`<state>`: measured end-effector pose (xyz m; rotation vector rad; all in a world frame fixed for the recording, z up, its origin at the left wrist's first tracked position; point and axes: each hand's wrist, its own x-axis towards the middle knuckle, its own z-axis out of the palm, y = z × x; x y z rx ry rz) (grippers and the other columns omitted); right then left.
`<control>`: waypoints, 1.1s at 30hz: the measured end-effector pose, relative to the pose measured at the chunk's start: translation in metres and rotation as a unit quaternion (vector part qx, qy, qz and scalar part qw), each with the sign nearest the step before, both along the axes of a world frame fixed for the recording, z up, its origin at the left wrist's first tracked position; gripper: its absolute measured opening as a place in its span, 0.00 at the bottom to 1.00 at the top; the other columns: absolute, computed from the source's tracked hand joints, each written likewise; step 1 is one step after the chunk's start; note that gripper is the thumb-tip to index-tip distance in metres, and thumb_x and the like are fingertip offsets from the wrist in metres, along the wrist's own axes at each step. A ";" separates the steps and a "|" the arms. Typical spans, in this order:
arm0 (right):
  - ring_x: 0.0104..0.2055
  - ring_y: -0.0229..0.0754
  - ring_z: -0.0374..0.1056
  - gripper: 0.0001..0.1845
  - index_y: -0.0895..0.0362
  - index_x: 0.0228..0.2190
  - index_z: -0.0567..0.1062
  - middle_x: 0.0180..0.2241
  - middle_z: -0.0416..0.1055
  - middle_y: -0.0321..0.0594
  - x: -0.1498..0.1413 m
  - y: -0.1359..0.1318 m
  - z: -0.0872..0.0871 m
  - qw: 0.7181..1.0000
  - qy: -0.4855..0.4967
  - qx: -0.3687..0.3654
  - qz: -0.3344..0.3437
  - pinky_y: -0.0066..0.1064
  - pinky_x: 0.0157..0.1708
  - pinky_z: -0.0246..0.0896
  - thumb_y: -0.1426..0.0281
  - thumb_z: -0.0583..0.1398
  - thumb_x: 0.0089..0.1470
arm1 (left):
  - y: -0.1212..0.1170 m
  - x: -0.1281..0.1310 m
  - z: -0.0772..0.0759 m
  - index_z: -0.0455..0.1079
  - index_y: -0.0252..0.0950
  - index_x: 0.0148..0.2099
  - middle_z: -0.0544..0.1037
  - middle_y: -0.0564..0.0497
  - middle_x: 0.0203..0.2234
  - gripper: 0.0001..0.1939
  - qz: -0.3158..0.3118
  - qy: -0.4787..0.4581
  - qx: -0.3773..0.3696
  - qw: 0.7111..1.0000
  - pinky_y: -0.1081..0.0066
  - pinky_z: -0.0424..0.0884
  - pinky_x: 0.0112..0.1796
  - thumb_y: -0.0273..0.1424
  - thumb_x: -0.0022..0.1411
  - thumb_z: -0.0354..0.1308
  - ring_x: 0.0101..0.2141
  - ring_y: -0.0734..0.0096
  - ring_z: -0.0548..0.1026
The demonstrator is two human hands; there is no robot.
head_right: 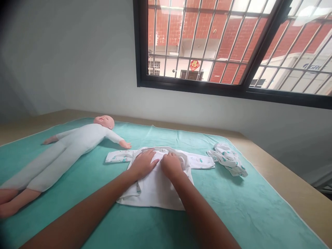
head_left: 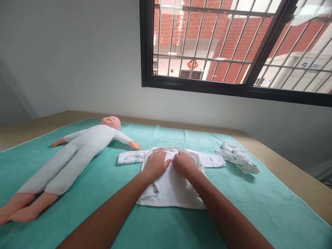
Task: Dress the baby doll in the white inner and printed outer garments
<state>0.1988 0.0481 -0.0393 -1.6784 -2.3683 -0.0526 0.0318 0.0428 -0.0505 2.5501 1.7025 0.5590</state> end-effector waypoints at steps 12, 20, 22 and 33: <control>0.63 0.51 0.52 0.23 0.59 0.53 0.66 0.60 0.60 0.51 0.019 0.012 -0.019 0.995 0.086 -0.019 -0.043 0.42 0.59 0.48 0.60 0.49 0.62 | 0.011 -0.010 -0.010 0.60 0.41 0.62 0.65 0.42 0.60 0.26 0.021 0.019 0.006 1.000 0.54 0.59 0.56 0.46 0.69 0.42 0.60 0.52 0.60; 0.60 0.45 0.58 0.20 0.56 0.53 0.68 0.59 0.63 0.44 0.029 0.012 -0.013 0.991 0.126 -0.009 0.052 0.36 0.58 0.53 0.67 0.50 0.61 | 0.010 -0.017 0.002 0.67 0.38 0.54 0.72 0.44 0.51 0.16 -0.013 0.013 0.052 0.998 0.60 0.65 0.51 0.32 0.70 0.44 0.53 0.59 0.68; 0.61 0.43 0.57 0.23 0.55 0.57 0.66 0.61 0.61 0.41 0.028 0.011 -0.013 0.989 0.120 -0.013 0.085 0.35 0.60 0.52 0.70 0.48 0.61 | 0.009 -0.017 0.005 0.69 0.38 0.51 0.74 0.45 0.49 0.15 -0.037 0.012 0.060 0.997 0.62 0.65 0.51 0.30 0.70 0.44 0.52 0.61 0.68; 0.70 0.47 0.37 0.40 0.58 0.66 0.47 0.69 0.41 0.44 0.022 0.017 -0.019 0.991 0.026 -0.073 0.105 0.45 0.66 0.34 0.47 0.38 0.63 | 0.016 -0.014 -0.013 0.60 0.39 0.63 0.62 0.46 0.63 0.23 -0.086 0.027 0.017 0.996 0.60 0.61 0.57 0.40 0.72 0.39 0.62 0.61 0.59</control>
